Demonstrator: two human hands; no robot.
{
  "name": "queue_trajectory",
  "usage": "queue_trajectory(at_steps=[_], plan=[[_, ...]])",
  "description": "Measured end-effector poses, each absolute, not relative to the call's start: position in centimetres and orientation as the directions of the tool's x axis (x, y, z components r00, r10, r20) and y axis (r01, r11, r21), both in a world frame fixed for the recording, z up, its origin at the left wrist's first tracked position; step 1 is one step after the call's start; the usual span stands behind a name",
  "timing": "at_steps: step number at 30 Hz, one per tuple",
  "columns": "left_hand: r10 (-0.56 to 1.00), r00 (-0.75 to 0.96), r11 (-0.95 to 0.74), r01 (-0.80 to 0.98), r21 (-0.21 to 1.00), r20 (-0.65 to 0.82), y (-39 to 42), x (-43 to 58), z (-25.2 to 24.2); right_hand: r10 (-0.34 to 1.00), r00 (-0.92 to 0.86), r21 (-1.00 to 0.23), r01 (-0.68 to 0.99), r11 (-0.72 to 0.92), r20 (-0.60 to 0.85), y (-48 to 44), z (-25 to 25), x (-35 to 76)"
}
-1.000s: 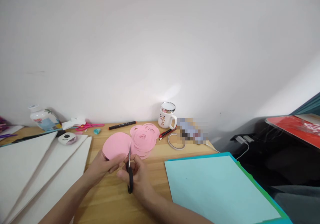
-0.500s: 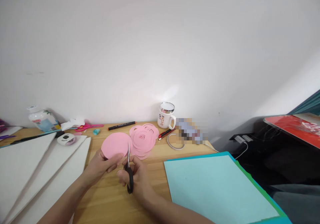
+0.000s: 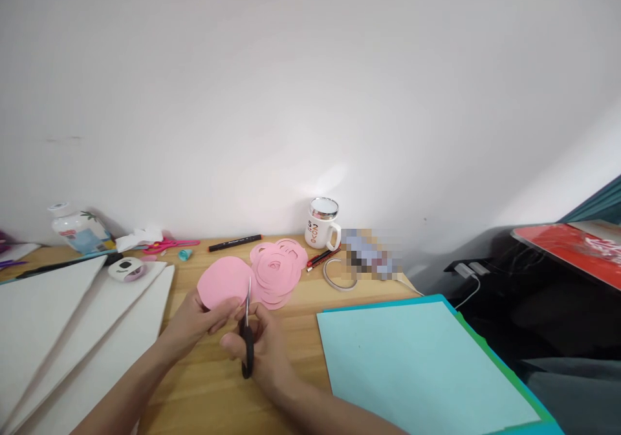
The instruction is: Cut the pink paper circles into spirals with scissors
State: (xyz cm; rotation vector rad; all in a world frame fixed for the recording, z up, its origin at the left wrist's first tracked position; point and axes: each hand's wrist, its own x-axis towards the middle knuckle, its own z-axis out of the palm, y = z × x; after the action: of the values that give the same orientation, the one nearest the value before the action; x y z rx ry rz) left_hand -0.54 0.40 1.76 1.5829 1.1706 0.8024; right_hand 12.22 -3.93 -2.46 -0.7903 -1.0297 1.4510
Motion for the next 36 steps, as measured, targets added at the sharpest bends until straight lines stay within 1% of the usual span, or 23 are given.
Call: queue_trajectory(at_steps=[3, 6, 14, 23, 29, 33, 36], plan=[[0.942, 0.331, -0.061, 0.314, 0.947, -0.049, 0.32, -0.55, 1.89, 0.984, -0.136, -0.899, -0.435, 0.047, 0.117, -3.77, -2.08, 12.39], [0.933, 0.356, -0.068, 0.306, 0.950, -0.048, 0.32, -0.62, 1.87, 0.983, -0.144, -0.890, -0.454, 0.035, 0.113, -3.72, -1.86, 12.43], [0.919, 0.389, -0.057, 0.278, 0.959, -0.058, 0.44, -0.81, 1.49, 0.984, -0.128, -0.924, -0.376, 0.064, 0.121, -3.89, -2.10, 12.49], [0.926, 0.376, -0.089, 0.276, 0.957, -0.022, 0.74, -1.40, 1.12, 0.990, -0.114, -0.923, -0.383, 0.029, 0.078, -4.00, -2.32, 12.41], [0.930, 0.367, -0.073, 0.241, 0.968, -0.021, 0.76, -1.34, 1.41, 0.993, -0.110, -0.919, -0.394, 0.004, 0.051, -3.95, -2.43, 12.39], [0.945, 0.327, -0.064, 0.184, 0.981, 0.001, 0.77, -1.15, 1.86, 0.992, -0.112, -0.913, -0.407, 0.000, 0.050, -3.94, -2.55, 12.37], [0.949, 0.316, -0.068, 0.183, 0.981, 0.007, 0.69, -0.93, 1.95, 0.993, -0.111, -0.919, -0.394, -0.007, 0.040, -4.02, -2.53, 12.17]])
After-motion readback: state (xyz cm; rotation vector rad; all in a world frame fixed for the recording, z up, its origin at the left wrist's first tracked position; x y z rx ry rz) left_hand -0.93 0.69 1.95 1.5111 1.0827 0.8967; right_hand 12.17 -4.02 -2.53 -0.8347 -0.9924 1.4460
